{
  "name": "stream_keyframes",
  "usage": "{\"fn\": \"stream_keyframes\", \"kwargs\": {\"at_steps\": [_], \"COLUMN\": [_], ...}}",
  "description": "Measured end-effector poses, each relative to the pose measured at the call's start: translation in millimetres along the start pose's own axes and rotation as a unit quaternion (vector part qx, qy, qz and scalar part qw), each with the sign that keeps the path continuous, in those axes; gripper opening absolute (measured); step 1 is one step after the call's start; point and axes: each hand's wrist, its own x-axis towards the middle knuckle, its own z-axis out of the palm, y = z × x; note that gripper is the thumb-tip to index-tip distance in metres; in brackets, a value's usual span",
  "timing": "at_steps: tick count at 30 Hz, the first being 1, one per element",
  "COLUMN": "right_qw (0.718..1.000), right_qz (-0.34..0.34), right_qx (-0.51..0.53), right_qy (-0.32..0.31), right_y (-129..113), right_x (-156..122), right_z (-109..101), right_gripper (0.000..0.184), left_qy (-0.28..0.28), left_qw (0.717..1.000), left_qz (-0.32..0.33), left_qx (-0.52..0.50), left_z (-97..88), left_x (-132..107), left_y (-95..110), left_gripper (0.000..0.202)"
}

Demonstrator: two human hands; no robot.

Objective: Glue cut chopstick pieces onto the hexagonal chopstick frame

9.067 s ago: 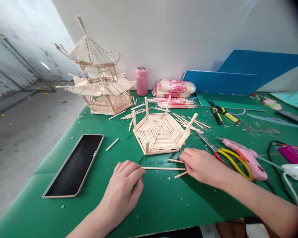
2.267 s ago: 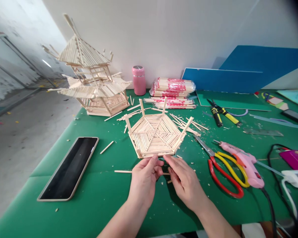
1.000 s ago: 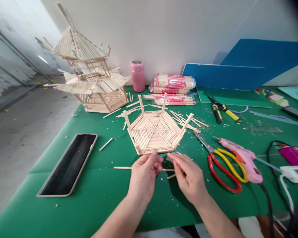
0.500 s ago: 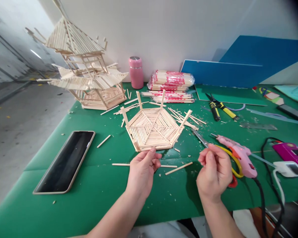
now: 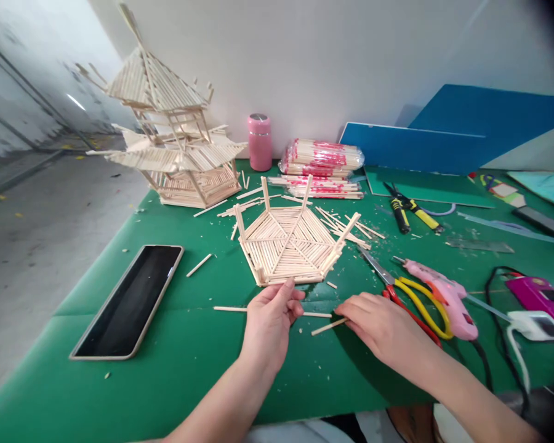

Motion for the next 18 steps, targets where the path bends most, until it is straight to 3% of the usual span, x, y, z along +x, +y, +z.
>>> {"fn": "stream_keyframes", "kwargs": {"at_steps": [4,10,18], "right_qw": [0.996,0.985,0.997], "right_qz": [-0.040,-0.071,-0.024], "right_qx": [-0.061,-0.149,-0.055], "right_qy": [-0.046,-0.054,-0.043], "right_y": [-2.4,-10.2,-1.5], "right_x": [8.3,15.6,10.9], "right_z": [-7.2,-12.7,-20.1], "right_gripper": [0.015,0.017,0.013], "left_qy": [0.000,-0.007,0.006], "left_qw": [1.000,1.000,0.999], "left_qz": [-0.002,-0.016,-0.015], "left_qx": [0.002,0.010,0.044], "left_z": [-0.7,1.1,-15.8], "left_x": [-1.0,-9.5,-33.3], "left_y": [-0.2,2.1,15.8], "left_gripper": [0.017,0.017,0.019]}}
